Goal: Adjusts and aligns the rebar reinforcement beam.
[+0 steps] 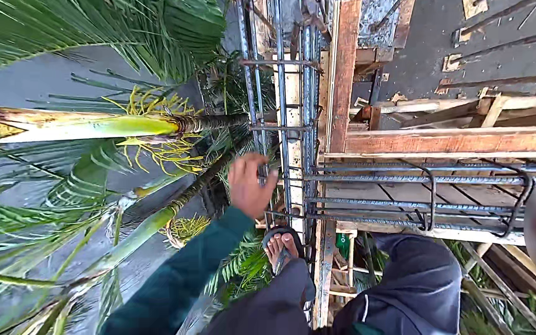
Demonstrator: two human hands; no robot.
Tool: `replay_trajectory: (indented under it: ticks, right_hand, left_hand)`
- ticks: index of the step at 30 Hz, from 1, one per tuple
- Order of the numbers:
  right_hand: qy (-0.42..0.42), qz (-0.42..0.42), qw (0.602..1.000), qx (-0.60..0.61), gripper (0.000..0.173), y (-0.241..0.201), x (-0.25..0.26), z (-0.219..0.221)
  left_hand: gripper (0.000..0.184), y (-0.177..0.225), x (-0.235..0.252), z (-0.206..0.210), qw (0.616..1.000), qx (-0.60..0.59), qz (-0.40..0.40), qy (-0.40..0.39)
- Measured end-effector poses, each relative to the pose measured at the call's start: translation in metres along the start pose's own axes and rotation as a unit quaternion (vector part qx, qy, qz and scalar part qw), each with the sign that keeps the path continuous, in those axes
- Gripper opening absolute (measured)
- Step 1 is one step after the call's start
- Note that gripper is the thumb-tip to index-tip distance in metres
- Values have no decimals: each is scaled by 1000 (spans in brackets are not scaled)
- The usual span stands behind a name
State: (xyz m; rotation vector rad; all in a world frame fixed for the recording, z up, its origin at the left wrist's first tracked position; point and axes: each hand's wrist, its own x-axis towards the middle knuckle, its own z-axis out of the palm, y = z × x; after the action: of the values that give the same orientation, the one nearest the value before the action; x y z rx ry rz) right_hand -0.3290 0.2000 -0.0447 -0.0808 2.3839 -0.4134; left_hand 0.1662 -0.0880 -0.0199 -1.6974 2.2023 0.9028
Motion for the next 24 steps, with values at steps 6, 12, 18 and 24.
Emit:
replay_trajectory:
  ticks: [6,12,18,24]
  right_hand:
    - [6,-9,1000,-18,34,13,-1,3]
    - [19,-12,999,-44,38,16,4,9]
    - [14,-3,998,-62,40,-26,-36,22]
    - [-3,4,997,-73,33,-37,-43,6]
  left_hand:
    - [86,24,97,10,981,-120,-50,144]
    - [93,41,125,15,975,-80,-141,150]
    - [86,36,124,19,976,-27,-133,167]
    - [95,39,127,6,981,1,-150,121]
